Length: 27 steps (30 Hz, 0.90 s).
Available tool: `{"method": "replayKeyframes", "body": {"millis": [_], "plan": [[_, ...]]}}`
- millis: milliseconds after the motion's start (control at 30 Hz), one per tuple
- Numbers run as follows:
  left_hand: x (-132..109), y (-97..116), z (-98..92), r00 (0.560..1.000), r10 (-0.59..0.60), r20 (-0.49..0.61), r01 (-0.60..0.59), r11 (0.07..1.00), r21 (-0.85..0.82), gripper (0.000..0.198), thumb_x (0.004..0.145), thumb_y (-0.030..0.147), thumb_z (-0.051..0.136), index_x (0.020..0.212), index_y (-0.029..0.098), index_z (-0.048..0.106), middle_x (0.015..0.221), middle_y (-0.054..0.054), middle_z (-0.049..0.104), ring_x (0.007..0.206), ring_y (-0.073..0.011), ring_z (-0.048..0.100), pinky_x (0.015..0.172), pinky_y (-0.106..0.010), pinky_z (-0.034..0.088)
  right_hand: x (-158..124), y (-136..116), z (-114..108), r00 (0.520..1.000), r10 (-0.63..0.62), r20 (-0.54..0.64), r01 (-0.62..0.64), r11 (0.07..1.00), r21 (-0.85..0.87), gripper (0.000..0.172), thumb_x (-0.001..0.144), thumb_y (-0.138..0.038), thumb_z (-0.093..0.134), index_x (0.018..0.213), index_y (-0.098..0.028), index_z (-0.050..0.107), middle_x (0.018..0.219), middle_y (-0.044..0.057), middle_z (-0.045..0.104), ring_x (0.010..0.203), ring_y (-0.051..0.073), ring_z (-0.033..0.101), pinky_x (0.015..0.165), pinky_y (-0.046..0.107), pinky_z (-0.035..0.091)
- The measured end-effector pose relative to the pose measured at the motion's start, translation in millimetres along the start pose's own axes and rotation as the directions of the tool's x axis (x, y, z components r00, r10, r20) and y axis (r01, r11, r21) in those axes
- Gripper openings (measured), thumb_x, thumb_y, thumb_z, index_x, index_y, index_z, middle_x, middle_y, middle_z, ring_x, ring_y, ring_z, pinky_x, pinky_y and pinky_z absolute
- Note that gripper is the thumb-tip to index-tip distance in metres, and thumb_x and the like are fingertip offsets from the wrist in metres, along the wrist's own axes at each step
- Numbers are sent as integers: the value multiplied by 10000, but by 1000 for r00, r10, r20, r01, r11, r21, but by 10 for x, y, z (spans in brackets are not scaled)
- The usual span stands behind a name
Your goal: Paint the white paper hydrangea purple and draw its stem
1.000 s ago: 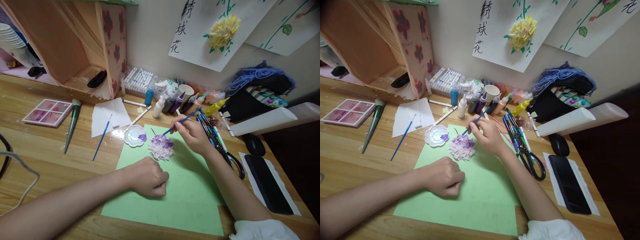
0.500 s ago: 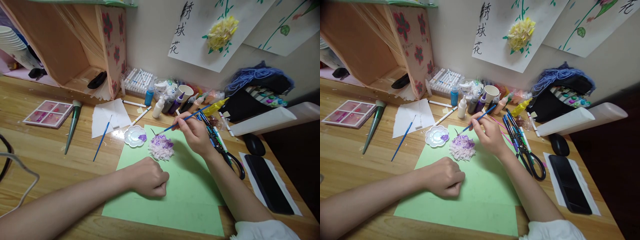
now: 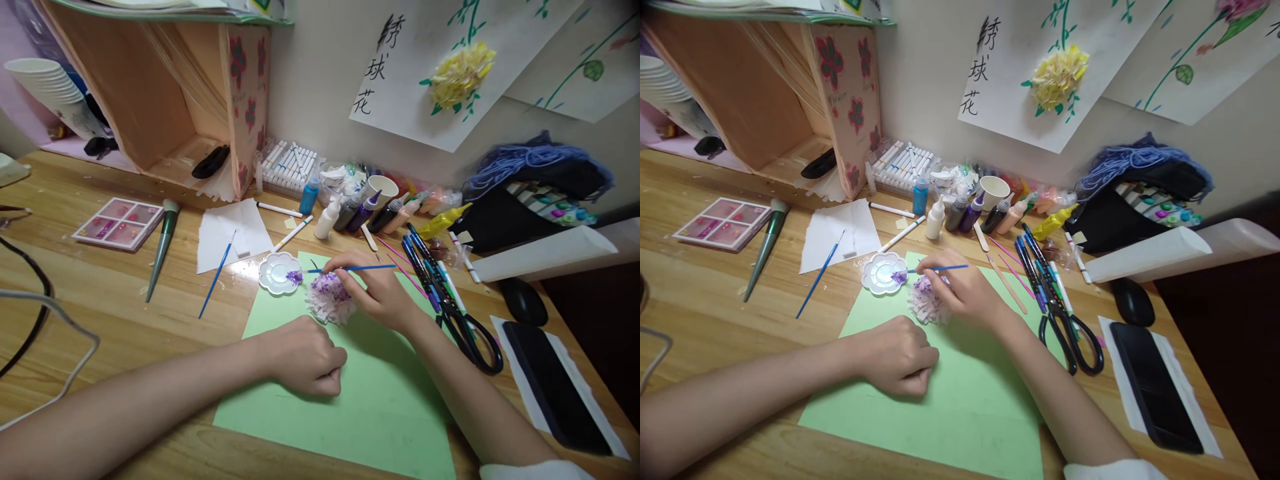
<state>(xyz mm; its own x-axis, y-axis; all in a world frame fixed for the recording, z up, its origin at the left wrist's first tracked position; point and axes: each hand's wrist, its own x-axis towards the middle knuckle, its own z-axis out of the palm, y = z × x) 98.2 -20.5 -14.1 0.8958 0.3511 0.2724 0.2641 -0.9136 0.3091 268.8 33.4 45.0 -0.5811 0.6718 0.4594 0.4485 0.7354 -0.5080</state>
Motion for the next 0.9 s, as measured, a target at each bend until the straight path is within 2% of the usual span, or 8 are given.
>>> {"method": "replayKeyframes", "body": {"millis": [100, 267, 467, 600, 700, 900], "plan": [[-3, -5, 12, 1000, -3, -1, 3, 1000, -1, 92, 678, 205, 557, 587, 200, 562, 455, 10, 591, 404, -156, 513, 401, -323, 278, -7, -17, 33, 999, -8, 34, 8, 1000, 2, 155, 954, -179, 451, 987, -198, 602, 905, 53, 706, 868, 172, 654, 777, 297, 509], [-16, -2, 20, 1000, -2, -9, 2, 1000, 1, 88, 675, 202, 549, 587, 198, 554, 460, 11, 597, 399, -153, 516, 392, -320, 276, -11, -6, -38, 999, 23, -44, -22, 1000, 10, 155, 953, -188, 457, 988, -200, 608, 902, 46, 706, 853, 163, 659, 766, 287, 504], [-6, -4, 19, 1000, 4, 9, -4, 1000, -4, 106, 692, 195, 532, 586, 201, 539, 456, 5, 590, 402, -159, 527, 390, -309, 279, -4, 51, -221, 971, 141, -194, -141, 990, 14, 234, 970, -257, 436, 829, -211, 617, 803, 30, 675, 757, 162, 644, 710, 295, 493], [-3, -8, 13, 1000, 6, 6, -6, 1000, -4, 112, 691, 195, 539, 579, 200, 530, 454, 6, 585, 399, -156, 527, 386, -304, 264, -15, 103, -221, 970, 185, -158, -179, 982, 53, 289, 975, -292, 422, 778, -208, 616, 795, 37, 664, 738, 166, 645, 672, 296, 491], [-3, -11, 6, 1000, 5, 4, -5, 1000, -3, 107, 688, 191, 542, 582, 200, 535, 453, 8, 584, 401, -155, 527, 387, -304, 258, -12, 121, -176, 977, 171, -126, -168, 985, 33, 298, 976, -305, 421, 775, -205, 618, 798, 40, 666, 730, 166, 644, 664, 298, 489], [-1, -8, 0, 1000, 0, 7, 0, 1000, -10, 97, 679, 191, 549, 583, 200, 544, 453, 13, 585, 399, -155, 518, 388, -308, 262, -4, 110, -181, 963, 168, -210, -170, 985, 10, 270, 971, -271, 437, 778, -209, 615, 808, 30, 667, 742, 156, 642, 681, 284, 486]]}}
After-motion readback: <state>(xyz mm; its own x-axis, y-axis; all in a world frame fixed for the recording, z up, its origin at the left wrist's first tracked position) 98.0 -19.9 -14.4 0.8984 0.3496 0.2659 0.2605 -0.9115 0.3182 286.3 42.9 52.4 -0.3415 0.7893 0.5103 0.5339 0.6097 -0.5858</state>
